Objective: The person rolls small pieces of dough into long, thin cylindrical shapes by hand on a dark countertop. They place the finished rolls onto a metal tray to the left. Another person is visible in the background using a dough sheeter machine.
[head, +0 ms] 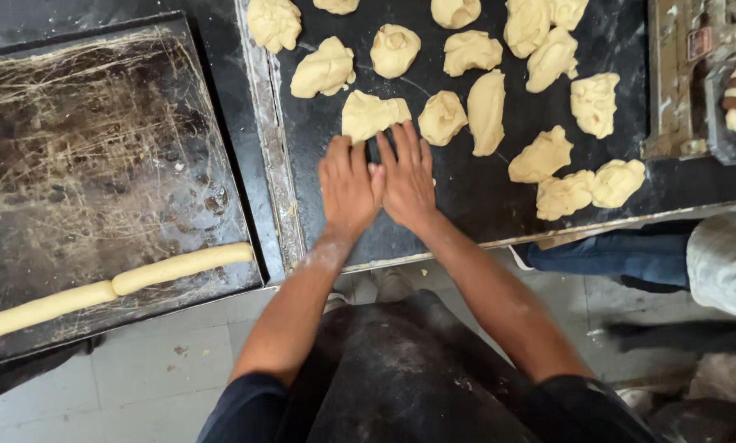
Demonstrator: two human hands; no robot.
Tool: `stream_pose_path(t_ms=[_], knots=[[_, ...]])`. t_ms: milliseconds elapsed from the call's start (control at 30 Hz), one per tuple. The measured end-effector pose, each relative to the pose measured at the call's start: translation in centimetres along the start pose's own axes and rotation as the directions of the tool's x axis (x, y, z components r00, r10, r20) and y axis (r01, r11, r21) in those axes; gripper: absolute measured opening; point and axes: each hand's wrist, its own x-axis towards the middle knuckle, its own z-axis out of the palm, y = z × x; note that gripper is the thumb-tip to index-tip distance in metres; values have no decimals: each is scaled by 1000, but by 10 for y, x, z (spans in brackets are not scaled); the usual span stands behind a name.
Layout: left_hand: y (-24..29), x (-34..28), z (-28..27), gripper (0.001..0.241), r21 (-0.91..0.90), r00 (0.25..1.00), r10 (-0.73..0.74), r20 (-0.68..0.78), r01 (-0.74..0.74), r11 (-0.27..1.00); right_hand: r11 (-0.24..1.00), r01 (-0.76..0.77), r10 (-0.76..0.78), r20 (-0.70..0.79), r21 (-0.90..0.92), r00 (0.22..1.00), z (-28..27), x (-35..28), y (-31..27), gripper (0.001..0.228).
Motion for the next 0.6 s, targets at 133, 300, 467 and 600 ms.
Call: stream_pose_path(t_ms=[133,300,467,600], knots=[[13,-49,-43,74,-126,936,214,279,-186,974,991,40,-66,215,126,974,-30,-57,-30,69],[4,-109,-41,75,-133,881,243,405,-206,969,995,45,-15,321,-86,947,-13,-118,-54,75],[-17,-91,-36,56,-496,914,191,359,13,868,906,-56,-70,279,420,958,-20,-110,-16,52],[-18,-73,-48,33,-326,908,-396,137,419,848,746,-498,557,-5,443,831,-31,-101,-8,31]])
